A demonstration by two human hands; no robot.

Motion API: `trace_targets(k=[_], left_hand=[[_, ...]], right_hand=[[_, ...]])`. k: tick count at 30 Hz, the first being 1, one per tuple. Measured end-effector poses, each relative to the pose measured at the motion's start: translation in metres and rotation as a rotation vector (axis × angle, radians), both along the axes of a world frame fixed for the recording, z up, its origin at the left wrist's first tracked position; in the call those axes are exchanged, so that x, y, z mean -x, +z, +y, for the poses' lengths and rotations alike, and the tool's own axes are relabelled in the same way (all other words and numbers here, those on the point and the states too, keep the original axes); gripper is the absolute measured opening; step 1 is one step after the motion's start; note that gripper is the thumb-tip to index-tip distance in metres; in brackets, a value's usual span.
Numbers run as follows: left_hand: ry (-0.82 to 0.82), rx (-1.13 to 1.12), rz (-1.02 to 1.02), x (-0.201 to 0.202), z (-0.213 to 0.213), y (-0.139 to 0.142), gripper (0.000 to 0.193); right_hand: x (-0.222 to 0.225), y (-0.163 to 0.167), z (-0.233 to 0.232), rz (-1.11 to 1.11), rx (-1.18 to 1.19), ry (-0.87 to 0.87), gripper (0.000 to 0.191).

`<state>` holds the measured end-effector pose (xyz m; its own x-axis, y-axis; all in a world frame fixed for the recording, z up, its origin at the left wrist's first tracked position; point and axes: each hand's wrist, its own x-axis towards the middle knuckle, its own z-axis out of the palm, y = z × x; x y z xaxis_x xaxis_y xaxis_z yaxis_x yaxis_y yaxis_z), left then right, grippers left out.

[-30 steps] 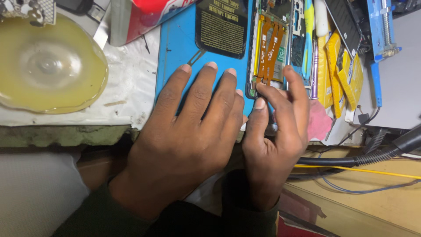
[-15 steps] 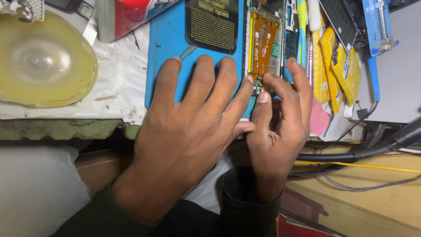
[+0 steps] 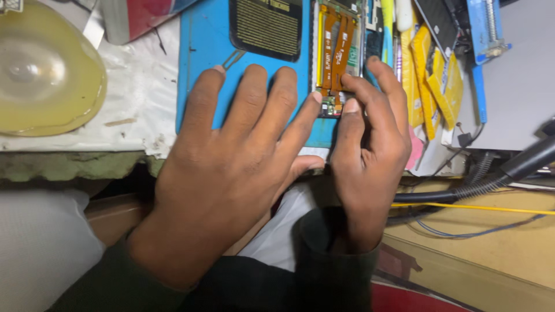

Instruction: The person repairs a disassembled smartphone at a cluttered workbench. They press and align an internal flex cable and battery into the phone body, reposition the device, use a screwdriver on the phone, and hold and turn the phone chassis while working on its internals.

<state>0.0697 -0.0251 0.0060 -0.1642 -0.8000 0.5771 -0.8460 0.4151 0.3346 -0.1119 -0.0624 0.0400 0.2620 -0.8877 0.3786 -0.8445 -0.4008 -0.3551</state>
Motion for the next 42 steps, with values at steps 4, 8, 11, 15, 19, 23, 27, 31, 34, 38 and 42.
trace_targets(k=[4, 8, 11, 15, 19, 23, 27, 31, 34, 38, 42], left_hand=[[0.019, -0.004, 0.015, 0.0, -0.003, 0.014, 0.056], [0.028, 0.114, 0.076, 0.012, -0.027, 0.023, 0.035], [0.016, 0.062, -0.042, 0.021, -0.045, 0.018, 0.021], [-0.112, 0.08, 0.167, 0.021, -0.055, 0.005, 0.028], [-0.142, 0.093, 0.219, 0.016, -0.069, 0.006, 0.021], [-0.174, 0.074, 0.26, 0.007, -0.073, 0.009, 0.031], [-0.187, 0.078, 0.254, 0.006, -0.069, 0.008, 0.03], [-0.245, 0.053, 0.283, 0.007, -0.067, 0.011, 0.027], [-0.253, 0.033, 0.223, 0.006, -0.069, 0.015, 0.046], [-0.269, -0.018, 0.189, 0.005, -0.072, 0.013, 0.054], [-0.27, -0.032, 0.173, 0.006, -0.072, 0.01, 0.058]], right_hand=[[0.013, 0.011, -0.011, -0.067, -0.023, 0.091, 0.011], [0.023, 0.014, -0.013, 0.086, -0.001, 0.124, 0.015], [0.026, 0.008, -0.016, -0.07, -0.049, 0.184, 0.016], [0.03, 0.005, -0.02, -0.149, -0.119, 0.227, 0.018], [0.031, 0.012, -0.03, -0.205, -0.258, 0.149, 0.029], [0.027, 0.016, -0.036, -0.239, -0.297, 0.139, 0.031], [0.029, 0.013, -0.036, -0.258, -0.279, 0.103, 0.024], [0.039, 0.006, -0.037, -0.148, -0.167, 0.201, 0.021], [0.045, -0.001, -0.036, -0.081, -0.078, 0.279, 0.013], [0.048, -0.01, -0.035, -0.144, -0.034, 0.349, 0.016], [0.051, -0.012, -0.035, -0.052, 0.009, 0.363, 0.017]])
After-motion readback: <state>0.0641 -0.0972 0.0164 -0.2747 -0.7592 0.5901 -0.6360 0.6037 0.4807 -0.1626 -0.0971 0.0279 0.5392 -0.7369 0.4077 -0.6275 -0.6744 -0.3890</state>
